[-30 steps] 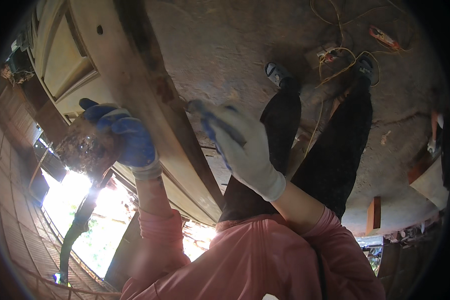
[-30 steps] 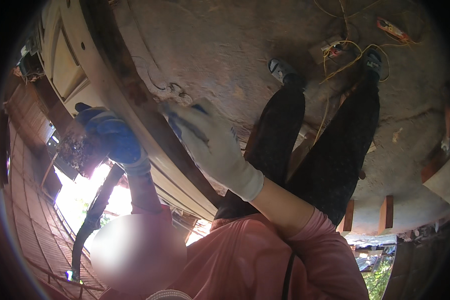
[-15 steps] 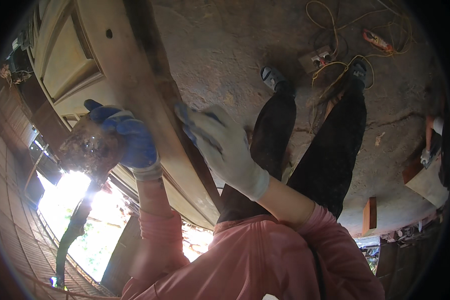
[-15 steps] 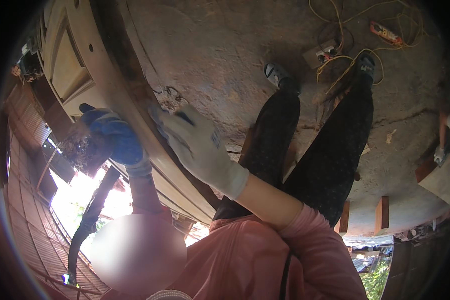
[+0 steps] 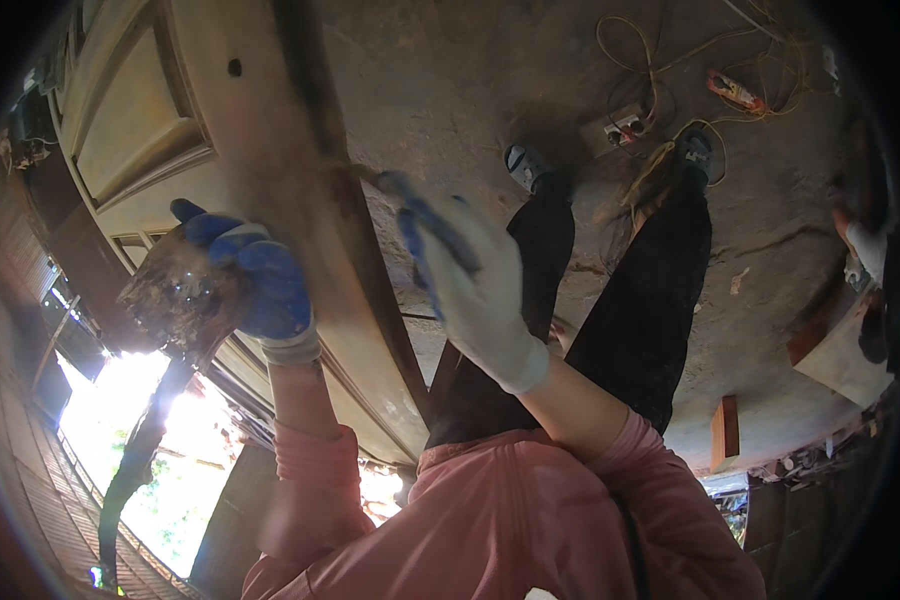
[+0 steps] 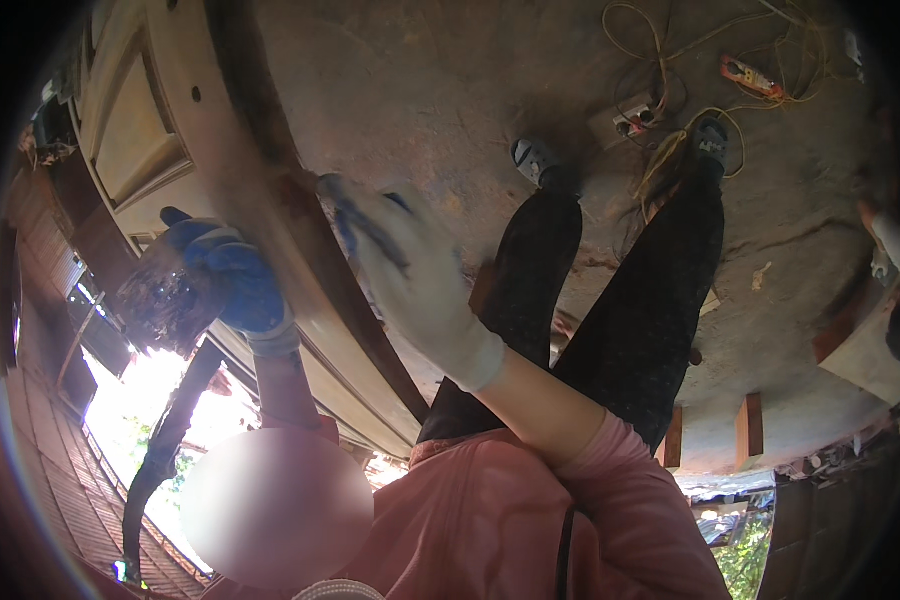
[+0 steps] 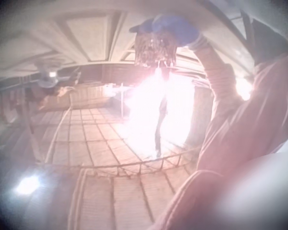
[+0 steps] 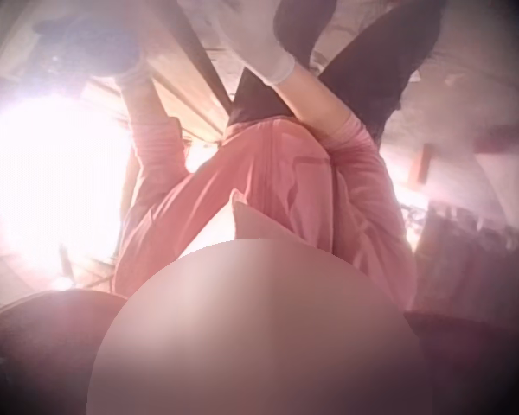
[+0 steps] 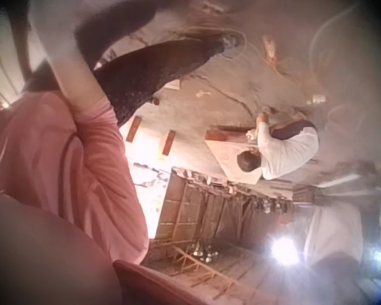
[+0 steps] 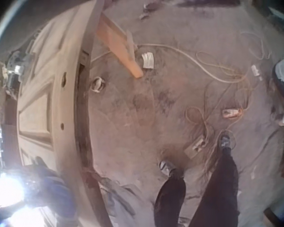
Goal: The person kneels and uses a power sander on a wooden door, then stands to apply a dark stain to the door's edges and panels using a brush and a container. The person repeatedly dips the brush and applies the stain to different sections of the door.
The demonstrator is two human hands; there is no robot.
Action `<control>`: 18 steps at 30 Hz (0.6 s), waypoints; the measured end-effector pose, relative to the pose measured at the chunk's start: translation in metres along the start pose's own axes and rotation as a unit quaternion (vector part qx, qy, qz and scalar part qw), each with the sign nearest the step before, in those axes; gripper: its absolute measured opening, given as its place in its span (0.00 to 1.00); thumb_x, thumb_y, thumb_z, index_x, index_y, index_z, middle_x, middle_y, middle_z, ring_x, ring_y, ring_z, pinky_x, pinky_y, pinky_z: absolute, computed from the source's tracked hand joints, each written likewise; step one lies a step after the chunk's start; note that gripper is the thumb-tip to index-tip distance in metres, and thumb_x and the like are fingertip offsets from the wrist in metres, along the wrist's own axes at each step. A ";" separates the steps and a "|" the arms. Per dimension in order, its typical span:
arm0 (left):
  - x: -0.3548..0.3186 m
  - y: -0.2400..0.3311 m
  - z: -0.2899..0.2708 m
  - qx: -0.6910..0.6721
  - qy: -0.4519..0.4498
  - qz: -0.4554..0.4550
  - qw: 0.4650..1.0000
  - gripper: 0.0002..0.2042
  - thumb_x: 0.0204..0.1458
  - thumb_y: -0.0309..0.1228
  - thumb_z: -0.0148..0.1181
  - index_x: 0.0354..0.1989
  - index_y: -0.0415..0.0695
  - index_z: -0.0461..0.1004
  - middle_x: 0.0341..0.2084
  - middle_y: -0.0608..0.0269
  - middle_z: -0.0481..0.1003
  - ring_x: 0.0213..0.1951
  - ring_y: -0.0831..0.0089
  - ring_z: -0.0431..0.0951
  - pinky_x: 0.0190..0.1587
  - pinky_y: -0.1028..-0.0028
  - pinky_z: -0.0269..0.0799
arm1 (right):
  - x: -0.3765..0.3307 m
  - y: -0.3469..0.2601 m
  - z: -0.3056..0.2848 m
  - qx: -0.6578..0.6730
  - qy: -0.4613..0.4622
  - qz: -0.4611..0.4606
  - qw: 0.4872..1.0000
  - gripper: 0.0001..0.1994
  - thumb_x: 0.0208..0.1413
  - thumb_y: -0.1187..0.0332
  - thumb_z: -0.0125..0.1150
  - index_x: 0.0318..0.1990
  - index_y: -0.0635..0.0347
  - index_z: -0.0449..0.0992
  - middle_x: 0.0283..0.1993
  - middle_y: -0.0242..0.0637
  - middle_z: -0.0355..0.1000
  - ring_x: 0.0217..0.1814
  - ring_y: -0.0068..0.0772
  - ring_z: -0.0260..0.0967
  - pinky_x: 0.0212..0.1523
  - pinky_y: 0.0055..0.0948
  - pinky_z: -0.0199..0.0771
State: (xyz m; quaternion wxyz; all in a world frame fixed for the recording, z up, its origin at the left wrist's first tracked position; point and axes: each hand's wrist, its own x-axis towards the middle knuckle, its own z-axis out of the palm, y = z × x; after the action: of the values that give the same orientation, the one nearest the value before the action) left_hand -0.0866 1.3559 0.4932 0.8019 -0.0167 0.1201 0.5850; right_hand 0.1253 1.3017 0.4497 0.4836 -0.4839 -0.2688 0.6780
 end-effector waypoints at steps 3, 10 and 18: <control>0.001 0.000 -0.003 -0.005 -0.007 0.003 1.000 0.22 0.72 0.42 0.47 0.71 0.54 0.65 0.61 0.61 0.72 0.60 0.67 0.72 0.67 0.63 0.68 | -0.003 -0.009 -0.001 -0.049 -0.011 -0.056 0.997 0.19 0.60 0.78 0.57 0.59 0.62 0.78 0.43 0.46 0.73 0.40 0.46 0.72 0.42 0.37 0.73; 0.000 -0.008 -0.010 0.030 -0.035 0.058 0.997 0.28 0.67 0.40 0.55 0.75 0.54 0.60 0.65 0.55 0.70 0.62 0.59 0.72 0.69 0.59 0.66 | -0.026 -0.071 -0.047 0.121 0.101 0.136 0.978 0.15 0.69 0.73 0.55 0.61 0.63 0.75 0.39 0.31 0.74 0.32 0.19 0.68 0.31 0.21 0.68; 0.000 -0.014 0.000 0.005 0.096 0.074 0.993 0.35 0.64 0.59 0.47 0.75 0.53 0.60 0.65 0.53 0.70 0.63 0.50 0.70 0.70 0.44 0.60 | -0.034 -0.208 0.005 0.006 0.168 0.092 0.982 0.12 0.70 0.66 0.59 0.54 0.64 0.77 0.30 0.31 0.73 0.20 0.10 0.59 0.20 0.17 0.59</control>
State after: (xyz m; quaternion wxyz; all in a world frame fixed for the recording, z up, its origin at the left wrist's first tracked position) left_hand -0.0737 1.3513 0.4914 0.7413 -0.0593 0.2003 0.6379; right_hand 0.2051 1.3519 0.6387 0.4605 -0.6105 -0.1344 0.6302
